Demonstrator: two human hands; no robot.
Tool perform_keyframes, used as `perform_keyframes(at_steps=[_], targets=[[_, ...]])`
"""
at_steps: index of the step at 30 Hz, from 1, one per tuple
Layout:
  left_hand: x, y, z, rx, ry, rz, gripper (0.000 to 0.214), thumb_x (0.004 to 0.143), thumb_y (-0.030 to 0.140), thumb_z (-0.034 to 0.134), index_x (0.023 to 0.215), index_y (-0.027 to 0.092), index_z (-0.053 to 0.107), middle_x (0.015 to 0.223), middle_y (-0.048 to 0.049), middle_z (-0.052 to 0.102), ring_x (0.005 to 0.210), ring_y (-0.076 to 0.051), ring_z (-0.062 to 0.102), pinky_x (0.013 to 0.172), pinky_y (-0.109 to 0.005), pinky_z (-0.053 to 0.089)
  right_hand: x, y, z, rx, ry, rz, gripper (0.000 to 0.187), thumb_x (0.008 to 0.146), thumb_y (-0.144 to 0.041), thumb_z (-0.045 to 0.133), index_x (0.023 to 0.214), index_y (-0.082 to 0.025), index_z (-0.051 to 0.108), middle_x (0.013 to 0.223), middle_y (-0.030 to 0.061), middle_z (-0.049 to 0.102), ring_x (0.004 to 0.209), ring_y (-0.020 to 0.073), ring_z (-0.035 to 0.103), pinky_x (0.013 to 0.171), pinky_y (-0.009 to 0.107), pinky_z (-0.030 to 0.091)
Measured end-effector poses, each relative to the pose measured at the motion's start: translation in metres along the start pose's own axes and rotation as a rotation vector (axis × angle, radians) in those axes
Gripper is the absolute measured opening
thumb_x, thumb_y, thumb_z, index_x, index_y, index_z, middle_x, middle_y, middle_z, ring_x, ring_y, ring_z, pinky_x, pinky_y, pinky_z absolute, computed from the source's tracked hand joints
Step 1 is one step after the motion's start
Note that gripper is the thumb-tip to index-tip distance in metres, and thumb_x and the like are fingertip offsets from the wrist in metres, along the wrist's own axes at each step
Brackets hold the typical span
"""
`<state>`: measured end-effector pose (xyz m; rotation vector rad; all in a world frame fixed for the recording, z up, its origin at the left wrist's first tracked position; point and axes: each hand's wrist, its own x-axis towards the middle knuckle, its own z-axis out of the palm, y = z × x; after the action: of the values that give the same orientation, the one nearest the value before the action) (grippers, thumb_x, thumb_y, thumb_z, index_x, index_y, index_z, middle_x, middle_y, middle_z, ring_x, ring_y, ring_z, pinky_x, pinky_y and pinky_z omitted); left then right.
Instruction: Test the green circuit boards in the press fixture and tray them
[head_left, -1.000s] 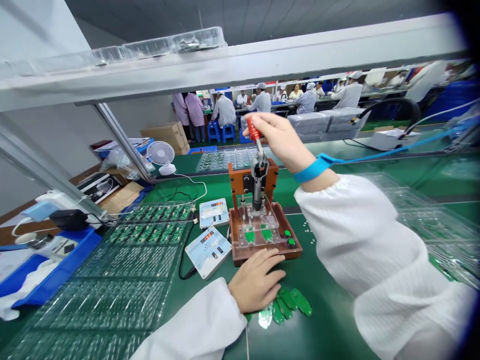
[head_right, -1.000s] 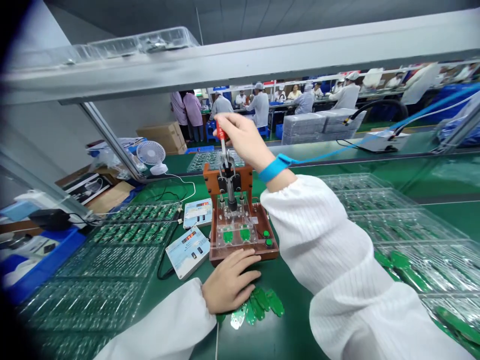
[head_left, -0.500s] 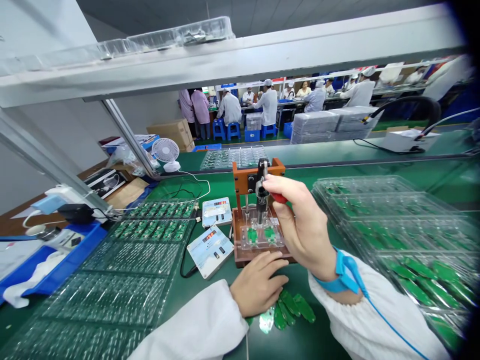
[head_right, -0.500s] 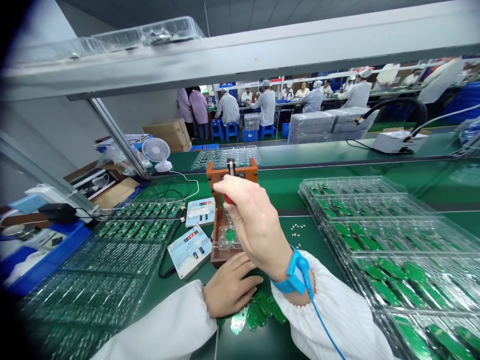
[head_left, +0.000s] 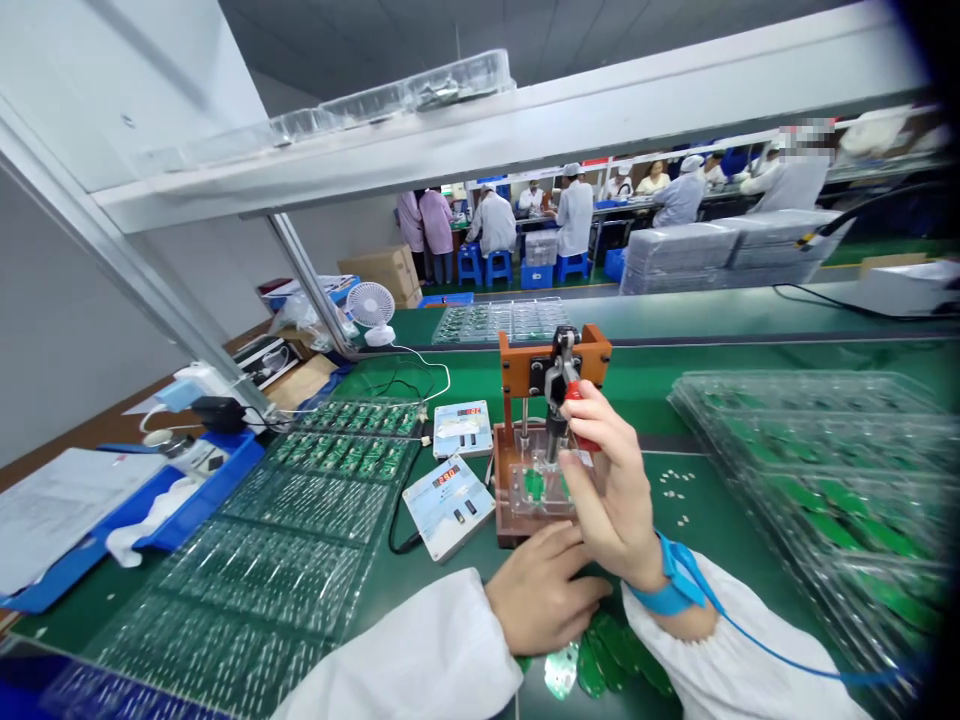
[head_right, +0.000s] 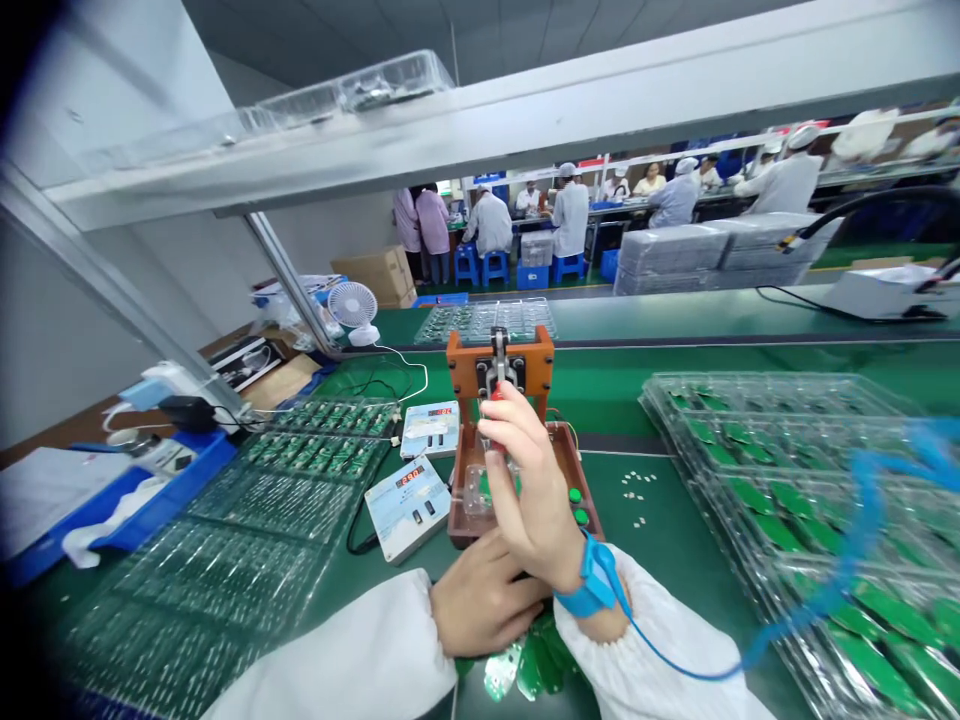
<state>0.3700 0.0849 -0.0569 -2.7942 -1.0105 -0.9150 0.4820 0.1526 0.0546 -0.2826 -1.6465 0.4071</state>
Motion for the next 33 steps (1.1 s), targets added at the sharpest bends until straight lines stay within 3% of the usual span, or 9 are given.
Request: perform_keyframes(at_steps=[4,9,18,21,26,28,30,31,33], targets=[[-0.001,-0.001,-0.001,0.010,-0.072,-0.009,0.023,0.099,0.028,0.058,0.115,0.019,0.072,0.135,-0.0081,0.065,0.137,-0.024,0.050,0.120,-0.041,0.042,-0.001,-0.002,-0.008,0.014,-0.016,0.042,0.063,0.096,0.000,0.052,0.147,-0.035,0.053,0.149,0.0019,0.058,0.153,0.0292,0.040,0.124,0.059,0.043],[0.001,0.000,-0.005,0.007,-0.077,-0.011,0.023,0.100,0.028,0.056,0.113,0.019,0.072,0.135,-0.0083,0.065,0.140,-0.025,0.048,0.122,-0.042,0.040,0.002,-0.003,-0.016,-0.044,-0.042,0.023,0.064,0.096,0.000,0.051,0.149,-0.036,0.054,0.151,-0.0011,0.059,0.147,0.0300,0.049,0.120,0.058,0.049],[0.001,-0.002,-0.003,0.026,-0.084,-0.007,0.021,0.099,0.026,0.057,0.109,0.019,0.074,0.121,-0.0084,0.072,0.133,-0.026,0.054,0.116,-0.043,0.046,-0.006,0.000,-0.004,0.041,0.016,0.066,0.066,0.096,0.001,0.053,0.150,-0.037,0.052,0.154,-0.0007,0.056,0.152,0.0294,0.040,0.123,0.058,0.046],[0.002,-0.001,-0.002,-0.034,0.004,0.022,0.018,0.099,0.024,0.056,0.103,0.019,0.074,0.112,-0.0052,0.076,0.127,-0.025,0.060,0.115,-0.042,0.047,-0.007,0.001,-0.004,0.049,0.008,0.072,0.067,0.096,0.001,0.054,0.150,-0.038,0.051,0.154,-0.0006,0.055,0.153,0.0290,0.038,0.124,0.058,0.045],[0.001,0.001,-0.027,-0.140,0.363,-0.003,0.021,0.093,0.013,0.053,0.109,0.018,0.067,0.101,-0.0063,0.078,0.098,-0.017,0.073,0.094,-0.032,0.060,-0.006,0.001,-0.004,0.054,0.000,0.056,0.069,0.095,0.002,0.054,0.151,-0.038,0.050,0.154,-0.0007,0.055,0.154,0.0281,0.038,0.125,0.057,0.043],[-0.004,-0.012,-0.048,-0.074,0.426,-0.145,0.021,0.095,0.014,0.050,0.106,0.019,0.067,0.098,-0.0072,0.077,0.096,-0.019,0.073,0.090,-0.035,0.060,-0.004,0.001,-0.004,0.045,0.001,0.050,0.069,0.094,0.002,0.054,0.151,-0.037,0.049,0.154,-0.0005,0.055,0.153,0.0278,0.040,0.125,0.056,0.043],[-0.011,-0.036,-0.073,0.030,0.432,-0.474,0.027,0.103,0.023,0.041,0.098,0.019,0.068,0.093,-0.0086,0.076,0.093,-0.021,0.072,0.088,-0.039,0.059,-0.002,0.000,-0.004,0.026,0.005,0.037,0.069,0.094,0.001,0.055,0.151,-0.037,0.050,0.153,-0.0001,0.056,0.151,0.0275,0.043,0.125,0.055,0.044],[-0.015,-0.052,-0.084,0.054,0.382,-0.589,0.032,0.105,0.026,0.038,0.102,0.018,0.069,0.099,-0.0114,0.075,0.098,-0.023,0.072,0.092,-0.043,0.058,-0.001,-0.001,-0.004,0.014,0.007,0.026,0.069,0.093,0.001,0.056,0.151,-0.036,0.050,0.152,0.0002,0.057,0.150,0.0274,0.044,0.124,0.054,0.044],[-0.023,-0.085,-0.104,0.062,0.236,-0.647,0.025,0.099,0.035,0.057,0.110,0.019,0.073,0.120,-0.0133,0.073,0.119,-0.031,0.066,0.107,-0.054,0.050,0.001,-0.002,-0.005,-0.007,0.002,0.006,0.068,0.093,0.000,0.056,0.151,-0.036,0.050,0.151,0.0009,0.058,0.149,0.0276,0.045,0.123,0.054,0.045]])
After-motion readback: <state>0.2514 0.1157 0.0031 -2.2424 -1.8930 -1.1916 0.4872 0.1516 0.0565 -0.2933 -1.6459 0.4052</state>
